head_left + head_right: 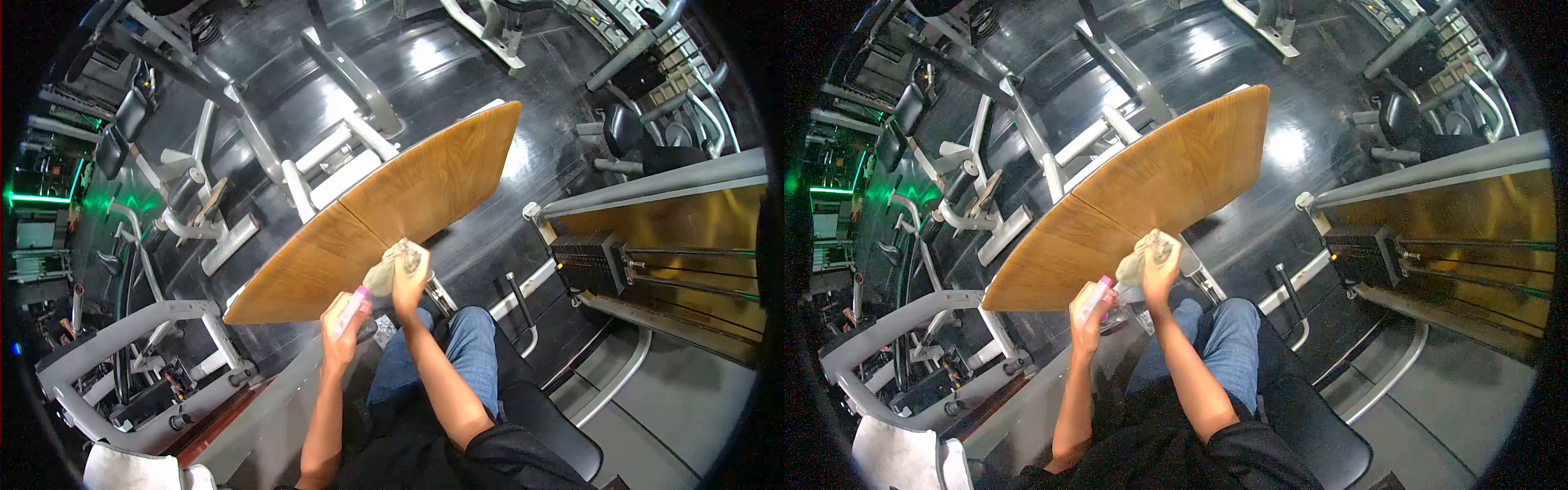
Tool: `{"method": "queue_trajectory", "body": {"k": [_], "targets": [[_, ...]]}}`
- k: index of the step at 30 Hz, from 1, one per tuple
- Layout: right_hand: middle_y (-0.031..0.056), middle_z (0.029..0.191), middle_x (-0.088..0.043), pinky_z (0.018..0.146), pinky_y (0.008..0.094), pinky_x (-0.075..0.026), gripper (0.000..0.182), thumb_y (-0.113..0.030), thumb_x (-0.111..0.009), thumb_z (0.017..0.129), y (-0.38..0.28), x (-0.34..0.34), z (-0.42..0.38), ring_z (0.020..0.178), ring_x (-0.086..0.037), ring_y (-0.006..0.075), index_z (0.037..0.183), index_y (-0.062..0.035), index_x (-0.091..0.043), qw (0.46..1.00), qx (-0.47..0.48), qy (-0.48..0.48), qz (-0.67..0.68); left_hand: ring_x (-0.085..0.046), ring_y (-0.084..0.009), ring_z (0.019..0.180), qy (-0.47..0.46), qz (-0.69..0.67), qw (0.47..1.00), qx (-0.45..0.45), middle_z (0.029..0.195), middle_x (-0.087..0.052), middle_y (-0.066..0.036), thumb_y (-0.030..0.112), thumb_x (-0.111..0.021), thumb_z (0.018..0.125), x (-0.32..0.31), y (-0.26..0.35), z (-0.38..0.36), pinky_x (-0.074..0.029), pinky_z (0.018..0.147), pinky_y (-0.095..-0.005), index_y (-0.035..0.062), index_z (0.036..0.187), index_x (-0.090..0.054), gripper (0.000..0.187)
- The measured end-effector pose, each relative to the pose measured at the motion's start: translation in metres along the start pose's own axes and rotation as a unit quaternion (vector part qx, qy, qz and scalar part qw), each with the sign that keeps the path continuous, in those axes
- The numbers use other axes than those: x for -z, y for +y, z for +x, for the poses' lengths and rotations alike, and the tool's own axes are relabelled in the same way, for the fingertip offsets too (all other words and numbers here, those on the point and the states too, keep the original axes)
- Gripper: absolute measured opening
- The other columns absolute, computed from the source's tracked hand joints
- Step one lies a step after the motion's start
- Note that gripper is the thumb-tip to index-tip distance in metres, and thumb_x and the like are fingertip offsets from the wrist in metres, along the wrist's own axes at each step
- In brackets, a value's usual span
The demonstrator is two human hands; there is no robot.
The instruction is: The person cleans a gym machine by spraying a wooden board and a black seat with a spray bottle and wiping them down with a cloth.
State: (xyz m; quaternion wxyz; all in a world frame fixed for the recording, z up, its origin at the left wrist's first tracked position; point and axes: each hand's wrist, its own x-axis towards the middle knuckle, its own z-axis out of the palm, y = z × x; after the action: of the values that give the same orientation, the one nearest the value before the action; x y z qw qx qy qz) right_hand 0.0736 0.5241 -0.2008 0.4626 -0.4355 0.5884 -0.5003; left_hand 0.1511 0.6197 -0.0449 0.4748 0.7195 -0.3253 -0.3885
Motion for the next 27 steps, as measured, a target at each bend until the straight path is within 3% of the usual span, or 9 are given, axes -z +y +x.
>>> {"method": "queue_trajectory", "body": {"k": [2,4,11,13,15,21,23,24,27], "targets": [[0.0076,0.100,-0.065,0.085,0.0310,-0.050,0.025,-0.004,-0.065,0.089,0.003,0.003,0.004,0.093,-0.061,0.0165,0.113,-0.0026,-0.058,0.997,-0.050,-0.035,0.040,-0.055,-0.0166,0.063,-0.010,0.043,0.999,-0.025,0.081,-0.064,-0.008,0.024,-0.061,0.089,-0.001,0.011,0.008,-0.041,0.063,-0.0304,0.0018,0.087,-0.066,0.023],[0.0071,0.099,-0.065,0.084,0.0303,-0.051,0.026,-0.002,-0.065,0.086,0.002,0.013,0.031,0.093,-0.061,0.0153,0.111,-0.0033,-0.058,0.996,-0.055,-0.057,0.031,-0.055,-0.0277,0.074,-0.030,0.204,0.965,-0.161,0.087,-0.067,-0.013,0.019,-0.066,0.086,-0.003,0.022,0.017,-0.044,0.067,-0.0363,0.0024,0.092,-0.069,0.017],[0.0084,0.101,-0.064,0.086,0.0354,-0.049,0.028,-0.016,-0.069,0.085,-0.027,0.043,0.136,0.093,-0.061,0.0188,0.110,-0.0071,-0.058,0.991,-0.110,0.029,0.070,-0.055,-0.0300,0.075,-0.007,0.210,0.948,-0.241,0.095,-0.068,-0.012,0.019,-0.068,0.084,-0.019,0.046,0.047,-0.047,0.072,-0.0388,0.0041,0.097,-0.070,0.019],[0.0079,0.101,-0.064,0.087,0.0358,-0.049,0.027,-0.016,-0.068,0.087,-0.017,0.038,0.131,0.095,-0.060,0.0195,0.110,-0.0069,-0.058,0.997,-0.055,0.051,0.000,-0.057,-0.0287,0.083,-0.008,0.200,0.953,-0.227,0.100,-0.068,-0.009,0.021,-0.070,0.083,-0.021,0.058,0.051,-0.046,0.076,-0.0379,0.0056,0.096,-0.070,0.020],[0.0087,0.101,-0.064,0.087,0.0342,-0.048,0.027,-0.018,-0.069,0.087,-0.032,0.034,0.095,0.095,-0.059,0.0199,0.110,-0.0066,-0.058,0.998,-0.058,0.019,0.002,-0.058,-0.0270,0.094,-0.002,0.309,0.908,-0.283,0.104,-0.068,-0.009,0.014,-0.072,0.078,-0.021,0.070,0.056,-0.045,0.084,-0.0363,0.0076,0.096,-0.071,0.019],[0.0082,0.097,-0.065,0.083,0.0334,-0.051,0.029,-0.011,-0.071,0.085,0.005,0.034,0.057,0.091,-0.062,0.0168,0.109,-0.0060,-0.055,0.985,-0.102,-0.120,0.071,-0.045,-0.0328,0.127,-0.019,0.393,0.836,-0.382,0.122,-0.066,0.000,0.030,-0.070,0.077,-0.031,0.098,0.079,-0.026,0.109,-0.0493,0.0139,0.090,-0.075,0.021],[0.0080,0.097,-0.064,0.083,0.0336,-0.051,0.029,-0.008,-0.070,0.085,0.031,0.040,0.087,0.091,-0.061,0.0170,0.110,-0.0056,-0.055,0.992,-0.068,-0.085,0.063,-0.038,-0.0349,0.136,-0.019,0.415,0.812,-0.410,0.127,-0.065,-0.001,0.029,-0.068,0.078,-0.035,0.110,0.087,-0.019,0.115,-0.0521,0.0143,0.090,-0.076,0.021],[0.0078,0.099,-0.064,0.084,0.0331,-0.050,0.029,-0.006,-0.069,0.084,0.007,0.044,0.103,0.091,-0.061,0.0171,0.110,-0.0049,-0.055,0.983,-0.132,-0.050,0.119,-0.036,-0.0368,0.139,-0.010,0.421,0.808,-0.413,0.129,-0.063,-0.003,0.030,-0.067,0.079,-0.037,0.111,0.092,-0.015,0.118,-0.0540,0.0134,0.088,-0.076,0.021],[0.0110,0.100,-0.065,0.084,0.0344,-0.051,0.026,-0.009,-0.067,0.086,0.001,0.055,0.159,0.092,-0.063,0.0188,0.109,-0.0049,-0.055,0.988,-0.127,0.006,0.086,-0.038,-0.0371,0.138,-0.012,0.435,0.793,-0.426,0.129,-0.063,-0.005,0.030,-0.067,0.080,-0.040,0.122,0.107,-0.017,0.117,-0.0542,0.0114,0.088,-0.075,0.022]]}}
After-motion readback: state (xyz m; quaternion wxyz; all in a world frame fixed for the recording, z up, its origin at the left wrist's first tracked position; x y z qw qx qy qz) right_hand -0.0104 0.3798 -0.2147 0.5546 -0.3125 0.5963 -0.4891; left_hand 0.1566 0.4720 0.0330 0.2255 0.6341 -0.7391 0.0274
